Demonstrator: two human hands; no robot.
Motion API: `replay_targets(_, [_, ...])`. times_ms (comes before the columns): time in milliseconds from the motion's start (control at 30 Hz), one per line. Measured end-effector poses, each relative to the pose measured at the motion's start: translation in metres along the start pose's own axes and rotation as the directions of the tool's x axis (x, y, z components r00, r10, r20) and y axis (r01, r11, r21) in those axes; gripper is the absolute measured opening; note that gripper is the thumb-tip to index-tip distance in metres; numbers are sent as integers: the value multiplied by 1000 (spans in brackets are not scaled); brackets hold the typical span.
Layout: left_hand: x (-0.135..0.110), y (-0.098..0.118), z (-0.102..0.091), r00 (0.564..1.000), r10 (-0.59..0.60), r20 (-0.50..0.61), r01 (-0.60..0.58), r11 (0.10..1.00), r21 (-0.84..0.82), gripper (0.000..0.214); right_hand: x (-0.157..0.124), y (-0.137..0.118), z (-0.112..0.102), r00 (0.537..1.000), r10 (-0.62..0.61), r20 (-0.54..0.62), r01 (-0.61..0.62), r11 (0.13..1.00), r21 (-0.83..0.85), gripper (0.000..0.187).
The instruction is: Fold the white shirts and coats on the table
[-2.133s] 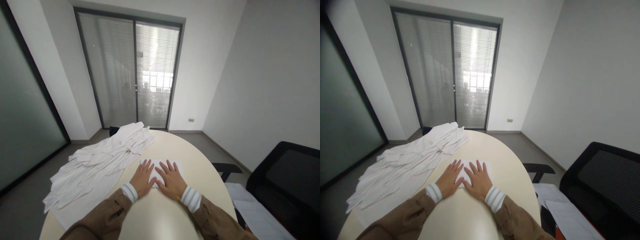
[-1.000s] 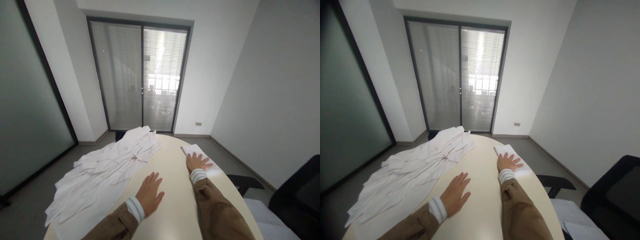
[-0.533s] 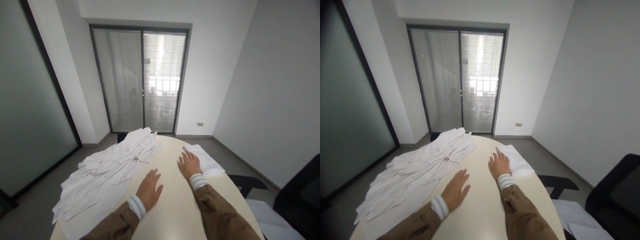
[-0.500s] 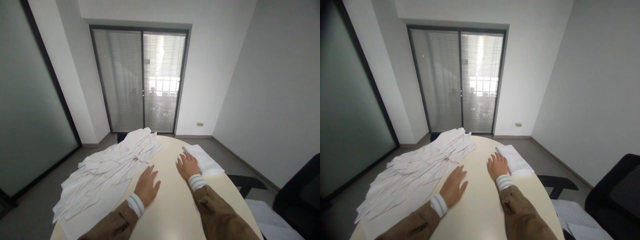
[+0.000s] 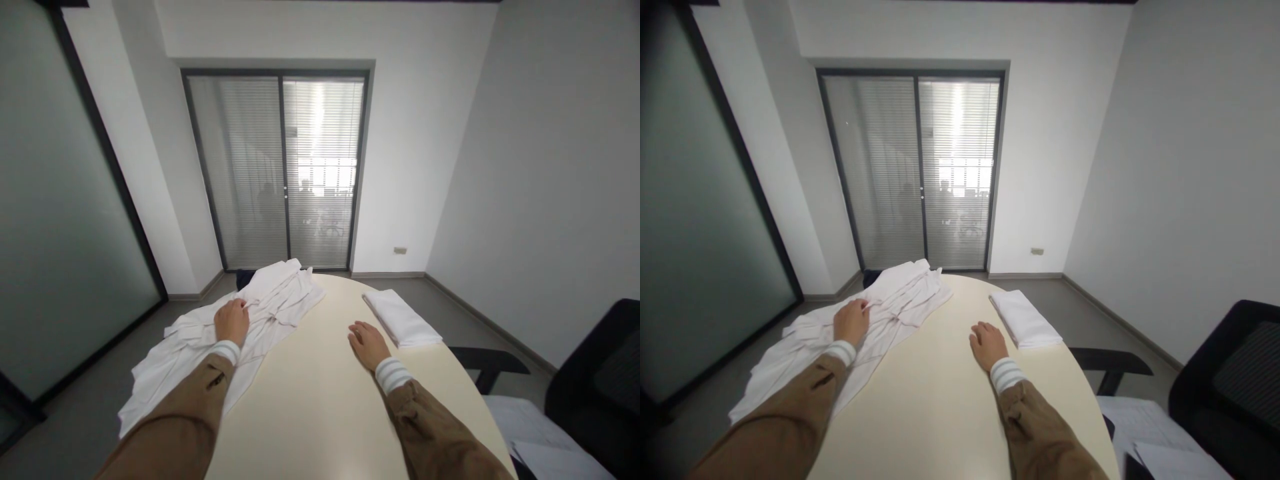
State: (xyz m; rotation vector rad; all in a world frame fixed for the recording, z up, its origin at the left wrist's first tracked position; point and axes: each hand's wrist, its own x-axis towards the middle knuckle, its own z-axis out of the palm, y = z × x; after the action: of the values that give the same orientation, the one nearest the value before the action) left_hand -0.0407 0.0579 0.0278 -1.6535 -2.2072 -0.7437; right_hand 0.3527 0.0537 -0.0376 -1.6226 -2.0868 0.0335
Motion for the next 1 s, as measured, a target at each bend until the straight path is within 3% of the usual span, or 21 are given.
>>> replay_targets(267, [13,3,-8,998,-66,5,66,994,-84,23,1,4,-1,1000,24,3,-24,998,54,35])
replay_targets(400, [13,12,-22,995,-98,-11,96,988,-124,29,2,4,0,1000,21,-23,-19,998,63,33])
replay_targets(467, [9,23,-34,997,-63,-39,56,984,-167,29,2,4,1,999,20,-28,-18,998,60,32])
replay_targets(600, [-12,60,-60,988,101,-118,-135,936,-326,26,1,4,2,1000,16,-26,-15,998,57,33])
replay_targets(700, [-42,93,-73,979,201,-24,-192,886,-423,23,-1,-1,-3,999,-2,-32,5,996,85,41])
replay_targets(867, [-101,133,-77,886,413,211,-160,699,-697,20,-7,-22,-14,977,-202,-64,212,942,259,86])
replay_targets(933, [-121,143,-77,819,510,262,-132,612,-780,18,-8,-29,-16,958,-271,-93,287,898,334,89])
replay_targets(1000, [-134,149,-77,755,598,269,-133,542,-830,17,-7,-32,-17,958,-274,-83,284,876,389,75])
